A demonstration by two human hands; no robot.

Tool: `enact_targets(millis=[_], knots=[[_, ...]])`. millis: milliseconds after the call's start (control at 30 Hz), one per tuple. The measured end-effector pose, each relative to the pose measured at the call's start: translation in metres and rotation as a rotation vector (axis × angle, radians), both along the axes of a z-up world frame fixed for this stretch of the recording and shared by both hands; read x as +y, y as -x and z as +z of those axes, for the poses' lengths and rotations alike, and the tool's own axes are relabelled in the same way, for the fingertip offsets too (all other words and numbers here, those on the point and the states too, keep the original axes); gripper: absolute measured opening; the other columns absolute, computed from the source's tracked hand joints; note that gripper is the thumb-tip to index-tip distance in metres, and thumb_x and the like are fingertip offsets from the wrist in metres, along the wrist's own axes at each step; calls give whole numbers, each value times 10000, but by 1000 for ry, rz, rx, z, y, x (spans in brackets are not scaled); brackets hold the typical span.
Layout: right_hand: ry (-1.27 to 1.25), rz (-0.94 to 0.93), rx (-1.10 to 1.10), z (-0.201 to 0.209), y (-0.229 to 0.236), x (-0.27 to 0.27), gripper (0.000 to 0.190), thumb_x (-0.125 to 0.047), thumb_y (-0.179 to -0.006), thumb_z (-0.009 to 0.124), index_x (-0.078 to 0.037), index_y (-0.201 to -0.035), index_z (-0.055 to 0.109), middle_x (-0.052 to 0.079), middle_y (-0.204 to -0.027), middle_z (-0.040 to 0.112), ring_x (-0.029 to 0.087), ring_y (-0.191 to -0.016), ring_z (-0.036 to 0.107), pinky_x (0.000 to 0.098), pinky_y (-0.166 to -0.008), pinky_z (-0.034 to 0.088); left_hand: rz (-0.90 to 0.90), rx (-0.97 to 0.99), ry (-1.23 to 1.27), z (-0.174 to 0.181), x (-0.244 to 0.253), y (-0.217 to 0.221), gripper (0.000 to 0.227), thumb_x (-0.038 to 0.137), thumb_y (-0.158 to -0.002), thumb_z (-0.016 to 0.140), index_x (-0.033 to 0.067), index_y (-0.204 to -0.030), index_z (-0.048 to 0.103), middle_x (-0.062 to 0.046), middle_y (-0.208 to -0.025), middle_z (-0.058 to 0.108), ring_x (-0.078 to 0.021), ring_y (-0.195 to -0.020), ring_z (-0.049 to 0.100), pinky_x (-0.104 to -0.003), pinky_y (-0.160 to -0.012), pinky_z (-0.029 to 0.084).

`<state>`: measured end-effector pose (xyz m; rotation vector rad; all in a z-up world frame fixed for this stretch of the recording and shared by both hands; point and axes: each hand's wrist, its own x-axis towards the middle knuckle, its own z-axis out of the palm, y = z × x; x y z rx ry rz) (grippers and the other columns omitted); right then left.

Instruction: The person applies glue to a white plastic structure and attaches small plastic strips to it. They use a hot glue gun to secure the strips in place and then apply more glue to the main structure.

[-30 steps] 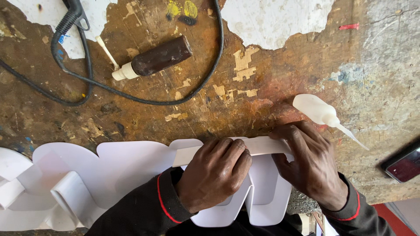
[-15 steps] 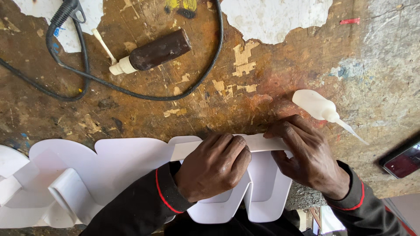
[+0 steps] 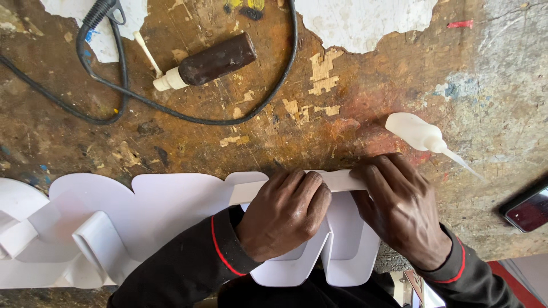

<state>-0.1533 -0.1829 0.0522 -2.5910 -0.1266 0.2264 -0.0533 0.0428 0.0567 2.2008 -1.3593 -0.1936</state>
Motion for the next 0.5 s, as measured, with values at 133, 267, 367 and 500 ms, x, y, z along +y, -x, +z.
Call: enact_targets(millis=[133,267,367,500], knots=[[92,-9,-24,2,2,4,49,-59,-1068,691,-92,-1104,695,97,-1143,739,347,-902,633,450,-722,504,32,3,-83,4,1,9,199,-81,-1037,564,65,-913,618,-89,-890,556,-268,-764,522,-403,-717,489],[363,41,62,-5,7,6,220,-173,-949,740,-171,-1157,671,45,-1136,659,292,-934,642,428,-541,497,18,-20,-360,2,4,21,122,210,-1101,691,102,-1043,692,-88,-976,592,-281,-854,582,-437,-776,525],[454,103,120,-6,6,7,247,-184,-901,732,-176,-1118,614,37,-1075,583,271,-916,614,420,-521,515,-20,-94,-412,-2,3,28,106,55,-1045,623,82,-1091,714,-101,-1018,591,-268,-840,554,-423,-802,513],[412,147,72,-7,2,5,275,-157,-864,747,-160,-1119,643,42,-1044,598,271,-890,611,415,-546,486,25,-96,-357,-5,0,32,191,23,-1033,572,32,-1131,736,-104,-1006,591,-272,-828,554,-412,-809,512]])
